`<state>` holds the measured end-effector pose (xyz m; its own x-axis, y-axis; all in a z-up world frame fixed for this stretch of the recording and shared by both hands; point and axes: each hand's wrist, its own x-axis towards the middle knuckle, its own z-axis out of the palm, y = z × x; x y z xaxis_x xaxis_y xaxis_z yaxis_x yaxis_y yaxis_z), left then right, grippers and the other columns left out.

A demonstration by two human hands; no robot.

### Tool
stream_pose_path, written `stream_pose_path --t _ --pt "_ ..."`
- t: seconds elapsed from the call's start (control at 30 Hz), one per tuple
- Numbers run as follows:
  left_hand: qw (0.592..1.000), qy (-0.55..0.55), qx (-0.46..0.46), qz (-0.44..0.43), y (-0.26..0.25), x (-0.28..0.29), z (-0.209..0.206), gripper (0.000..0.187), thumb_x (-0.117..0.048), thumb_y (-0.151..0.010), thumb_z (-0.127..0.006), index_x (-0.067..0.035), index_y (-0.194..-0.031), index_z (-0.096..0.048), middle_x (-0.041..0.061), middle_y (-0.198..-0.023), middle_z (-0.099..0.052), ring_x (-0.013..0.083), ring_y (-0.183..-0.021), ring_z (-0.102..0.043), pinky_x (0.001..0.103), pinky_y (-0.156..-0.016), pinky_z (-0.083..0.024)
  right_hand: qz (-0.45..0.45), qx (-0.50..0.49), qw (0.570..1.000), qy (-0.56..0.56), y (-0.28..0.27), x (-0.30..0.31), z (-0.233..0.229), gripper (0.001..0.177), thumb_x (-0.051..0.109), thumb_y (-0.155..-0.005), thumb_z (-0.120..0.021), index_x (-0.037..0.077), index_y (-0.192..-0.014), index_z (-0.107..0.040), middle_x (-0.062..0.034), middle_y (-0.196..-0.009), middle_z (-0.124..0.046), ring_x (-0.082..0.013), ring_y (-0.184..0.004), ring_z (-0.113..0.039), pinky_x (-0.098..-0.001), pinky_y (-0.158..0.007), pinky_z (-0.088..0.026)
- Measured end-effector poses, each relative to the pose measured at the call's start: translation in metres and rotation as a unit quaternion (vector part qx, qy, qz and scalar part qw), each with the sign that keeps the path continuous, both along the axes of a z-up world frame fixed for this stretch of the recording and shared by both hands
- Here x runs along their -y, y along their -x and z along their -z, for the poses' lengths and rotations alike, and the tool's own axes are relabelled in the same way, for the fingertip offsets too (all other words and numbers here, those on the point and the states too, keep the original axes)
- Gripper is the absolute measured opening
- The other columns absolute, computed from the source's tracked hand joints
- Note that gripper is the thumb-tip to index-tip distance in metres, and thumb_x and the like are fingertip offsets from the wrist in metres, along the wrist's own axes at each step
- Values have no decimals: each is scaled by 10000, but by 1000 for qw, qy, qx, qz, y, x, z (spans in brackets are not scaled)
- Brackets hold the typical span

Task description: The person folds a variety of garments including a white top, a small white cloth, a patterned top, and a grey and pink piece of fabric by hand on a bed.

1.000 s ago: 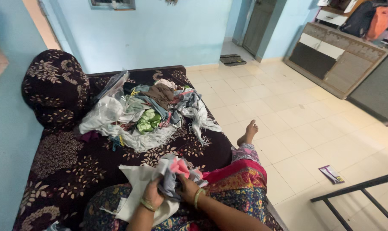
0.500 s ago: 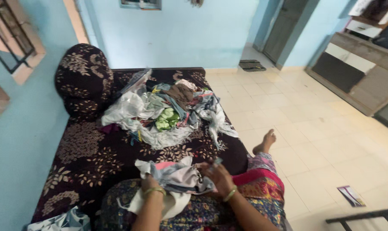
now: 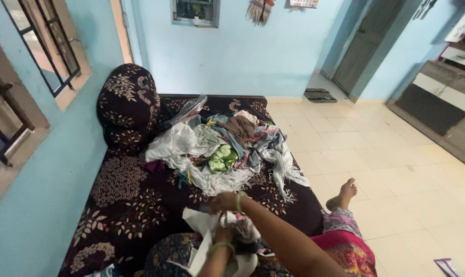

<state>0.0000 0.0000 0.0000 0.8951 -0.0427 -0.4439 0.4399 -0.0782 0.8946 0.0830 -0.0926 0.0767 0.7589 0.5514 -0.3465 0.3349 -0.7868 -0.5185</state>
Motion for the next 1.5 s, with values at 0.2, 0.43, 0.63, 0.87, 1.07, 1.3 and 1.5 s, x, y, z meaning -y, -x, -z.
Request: stream_pose_path --t 0.2,0.43,0.63,0.87,1.07,1.3,1.5 --pt "998 47 31 -3 -3 6 5 478 -368 -915 -589 -4 -1212 -675 232 -1077 -762 350 -962 -730 458 -834 -559 241 37 896 -371 -32 -33 -31 518 356 -1012 -653 71 -1434 -559 -133 -1378 -655 -196 -1154 -683 -323 -994 -550" --pt "988 74 116 -77 -8 10 27 456 -341 -912 -586 -33 -1225 -710 158 -1102 -786 255 -990 -738 385 -848 -551 245 184 900 -311 81 36 12 413 198 -957 -679 53 -1338 -617 -138 -1268 -687 -206 -1097 -722 -333 -950 -595" --pt "869 456 -143 130 16 19 36 509 -432 -901 -642 -86 -1273 -655 120 -1183 -731 246 -1043 -723 400 -842 -598 100 394 903 -141 201 66 -8 644 181 -759 -884 -11 -1308 -610 -228 -1293 -598 -395 -1137 -590 -528 -968 -463" --pt "932 247 -50 261 50 1 -5 658 -522 -837 -650 -180 -1391 -559 91 -1151 -761 236 -1001 -758 345 -848 -631 472 248 731 -426 229 175 36 323 63 -899 -608 11 -1206 -690 -85 -1068 -757 -148 -934 -684 -285 -786 -572" --pt "962 236 0 139 55 -10 -4 624 -514 -878 -672 -82 -1322 -603 157 -1103 -756 246 -972 -718 363 -844 -618 459 283 498 -679 302 234 -82 260 135 -1041 -538 35 -1266 -625 -82 -1085 -670 -169 -914 -621 -304 -770 -541" --pt "967 141 77 196 56 -4 -7 580 -481 -874 -678 -117 -1325 -647 125 -1175 -715 225 -1042 -668 380 -912 -552 226 97 633 -734 397 171 -188 247 126 -1021 -532 -69 -1141 -625 -214 -1090 -705 -289 -951 -710 -419 -817 -594" --pt "863 -148 222 429 87 -12 -55 768 -418 -740 -899 -208 -1401 -569 67 -1378 -603 225 -1252 -562 382 -1040 -473 455 -130 815 -334 386 147 -136 292 197 -933 -665 123 -1214 -691 -9 -999 -748 -109 -877 -656 -307 -734 -499"
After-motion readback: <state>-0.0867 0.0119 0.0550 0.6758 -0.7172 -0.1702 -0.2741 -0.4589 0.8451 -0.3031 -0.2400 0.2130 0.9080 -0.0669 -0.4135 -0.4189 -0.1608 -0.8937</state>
